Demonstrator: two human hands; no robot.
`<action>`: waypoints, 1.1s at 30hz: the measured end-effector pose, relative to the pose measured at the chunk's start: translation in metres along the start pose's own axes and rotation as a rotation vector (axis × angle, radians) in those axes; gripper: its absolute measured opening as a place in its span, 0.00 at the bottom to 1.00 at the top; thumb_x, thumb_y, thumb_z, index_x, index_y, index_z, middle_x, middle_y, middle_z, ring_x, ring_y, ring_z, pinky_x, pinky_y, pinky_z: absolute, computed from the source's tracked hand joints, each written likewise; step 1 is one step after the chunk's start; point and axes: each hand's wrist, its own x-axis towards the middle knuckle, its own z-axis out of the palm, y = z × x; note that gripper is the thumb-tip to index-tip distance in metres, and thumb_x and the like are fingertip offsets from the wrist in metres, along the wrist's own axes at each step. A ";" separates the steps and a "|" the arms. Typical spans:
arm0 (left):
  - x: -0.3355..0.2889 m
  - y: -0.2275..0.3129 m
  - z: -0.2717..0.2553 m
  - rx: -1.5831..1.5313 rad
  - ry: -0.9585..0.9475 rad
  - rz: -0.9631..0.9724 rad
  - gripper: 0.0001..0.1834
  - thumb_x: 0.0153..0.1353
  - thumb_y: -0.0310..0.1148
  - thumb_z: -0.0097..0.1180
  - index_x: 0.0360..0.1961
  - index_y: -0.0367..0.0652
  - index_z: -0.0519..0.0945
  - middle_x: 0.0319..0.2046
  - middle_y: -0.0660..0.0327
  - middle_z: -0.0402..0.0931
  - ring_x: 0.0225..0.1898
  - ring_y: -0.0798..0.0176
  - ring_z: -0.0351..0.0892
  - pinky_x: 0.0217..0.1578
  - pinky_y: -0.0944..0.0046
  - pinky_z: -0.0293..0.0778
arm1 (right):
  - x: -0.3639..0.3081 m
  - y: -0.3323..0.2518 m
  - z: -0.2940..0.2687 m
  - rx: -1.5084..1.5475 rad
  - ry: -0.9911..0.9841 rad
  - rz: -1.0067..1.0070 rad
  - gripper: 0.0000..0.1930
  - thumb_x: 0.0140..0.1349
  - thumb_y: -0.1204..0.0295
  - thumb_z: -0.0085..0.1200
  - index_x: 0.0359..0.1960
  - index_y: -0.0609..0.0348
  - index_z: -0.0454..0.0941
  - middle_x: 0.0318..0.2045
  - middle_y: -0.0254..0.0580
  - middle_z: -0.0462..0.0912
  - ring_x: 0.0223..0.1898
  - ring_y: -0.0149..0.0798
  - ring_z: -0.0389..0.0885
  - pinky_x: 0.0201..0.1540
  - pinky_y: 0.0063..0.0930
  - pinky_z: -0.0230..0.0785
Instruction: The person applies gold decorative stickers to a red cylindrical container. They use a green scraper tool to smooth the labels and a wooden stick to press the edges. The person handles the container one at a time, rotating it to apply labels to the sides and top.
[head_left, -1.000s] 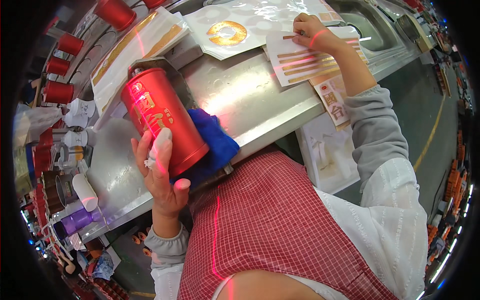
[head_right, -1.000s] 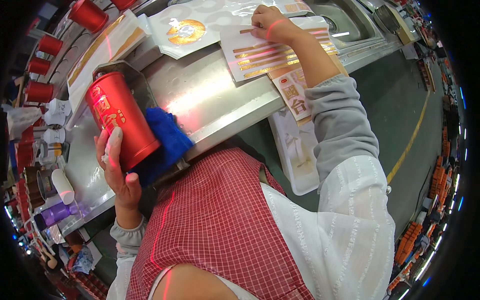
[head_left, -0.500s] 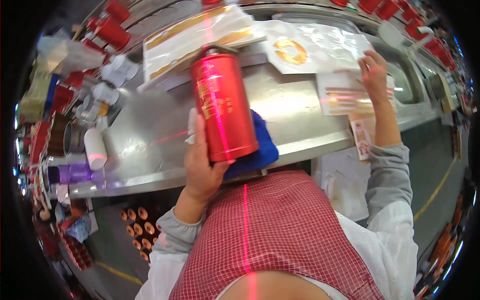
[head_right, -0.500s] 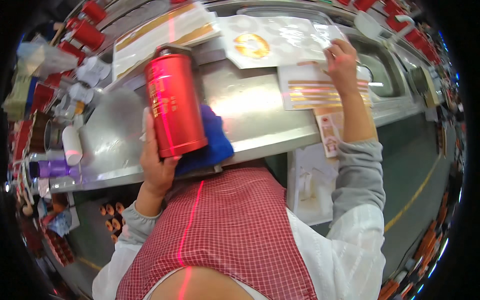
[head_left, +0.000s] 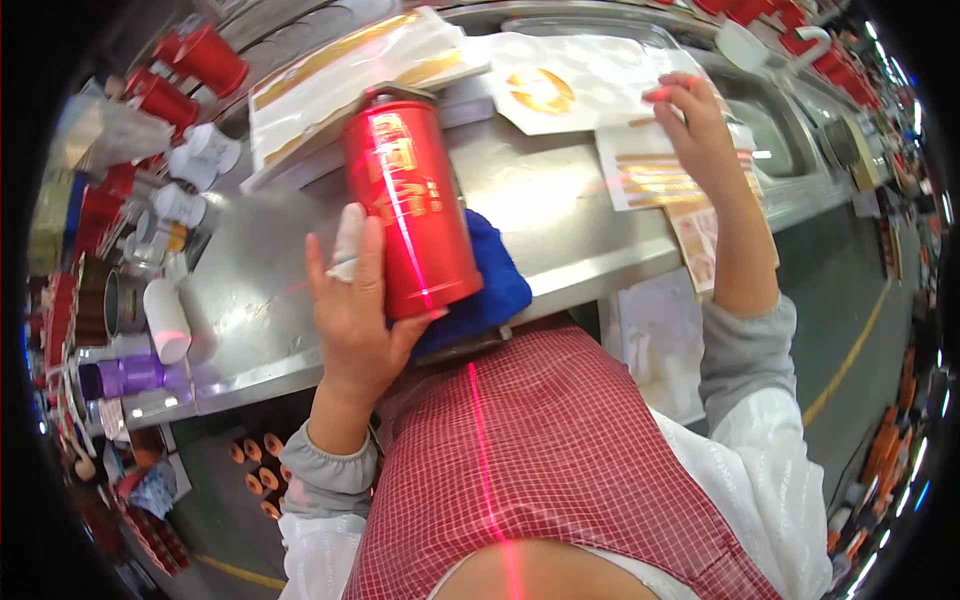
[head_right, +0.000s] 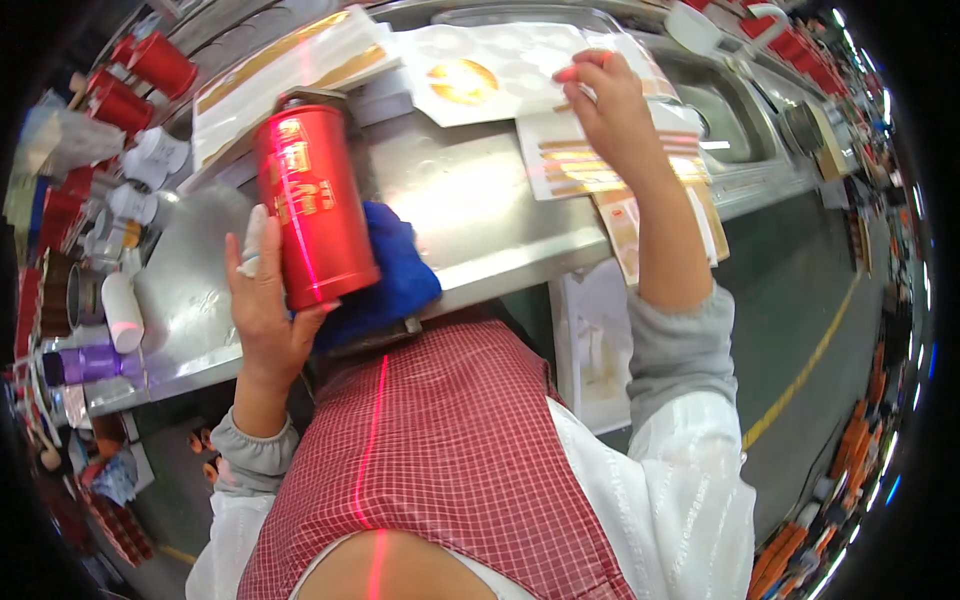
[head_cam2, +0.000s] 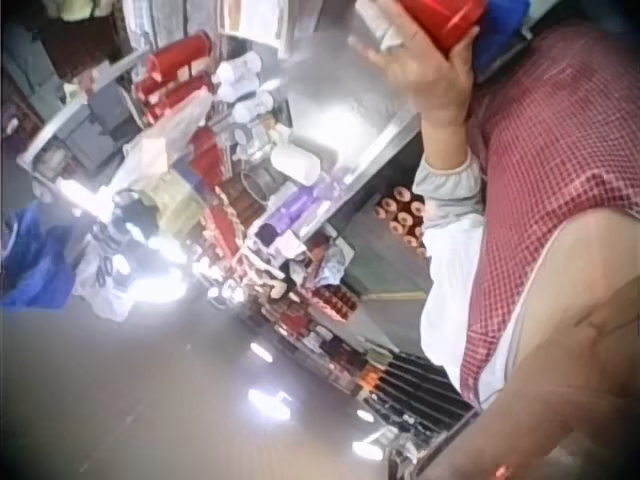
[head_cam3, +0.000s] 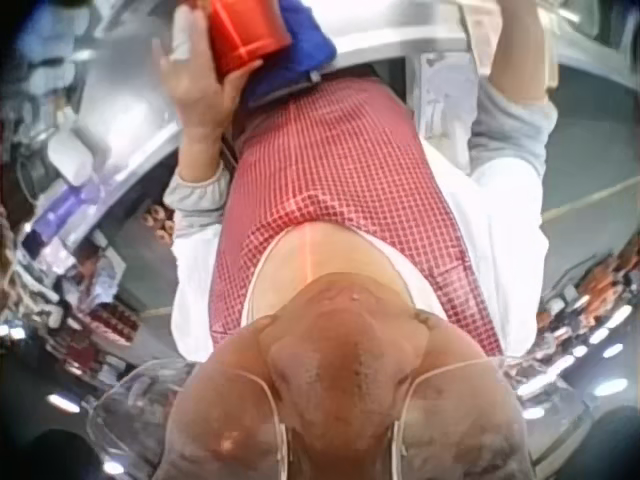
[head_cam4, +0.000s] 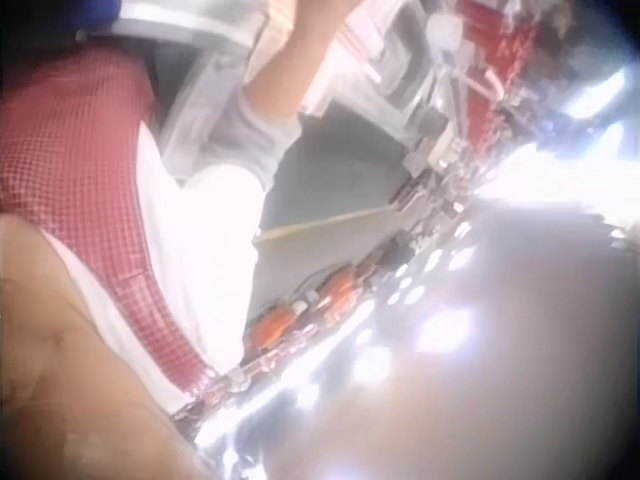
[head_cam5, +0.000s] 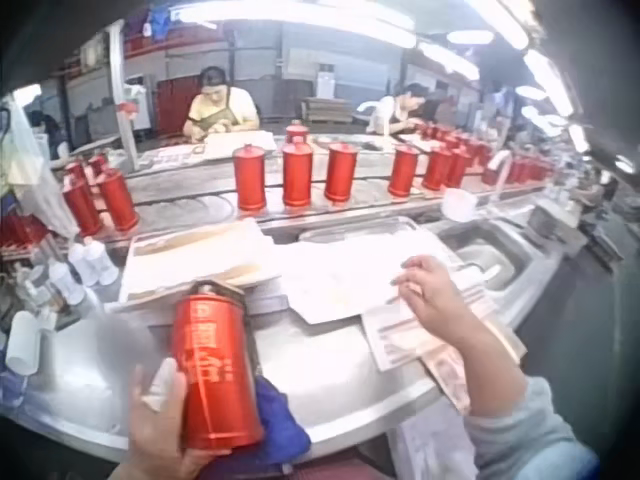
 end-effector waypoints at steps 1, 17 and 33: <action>-0.005 -0.001 0.003 -0.059 -0.011 -0.043 0.50 0.56 0.58 0.58 0.67 0.28 0.58 0.58 0.39 0.69 0.65 0.39 0.64 0.66 0.35 0.45 | 0.002 0.035 -0.002 -0.097 0.014 0.010 0.10 0.62 0.70 0.56 0.43 0.60 0.81 0.51 0.49 0.73 0.55 0.48 0.72 0.57 0.38 0.65; -0.019 0.006 0.026 -0.289 0.070 -0.218 0.49 0.58 0.56 0.59 0.68 0.29 0.55 0.65 0.35 0.59 0.67 0.35 0.58 0.67 0.41 0.48 | 0.008 0.127 0.029 -0.147 -0.115 -0.111 0.12 0.55 0.65 0.65 0.38 0.55 0.82 0.46 0.48 0.77 0.52 0.50 0.73 0.54 0.38 0.67; -0.011 0.001 0.023 -0.342 0.075 -0.180 0.45 0.55 0.46 0.65 0.66 0.29 0.59 0.63 0.28 0.57 0.62 0.28 0.63 0.61 0.46 0.64 | 0.278 -0.020 0.205 -0.289 -0.432 0.172 0.37 0.64 0.37 0.36 0.49 0.59 0.81 0.50 0.50 0.81 0.53 0.51 0.78 0.53 0.47 0.67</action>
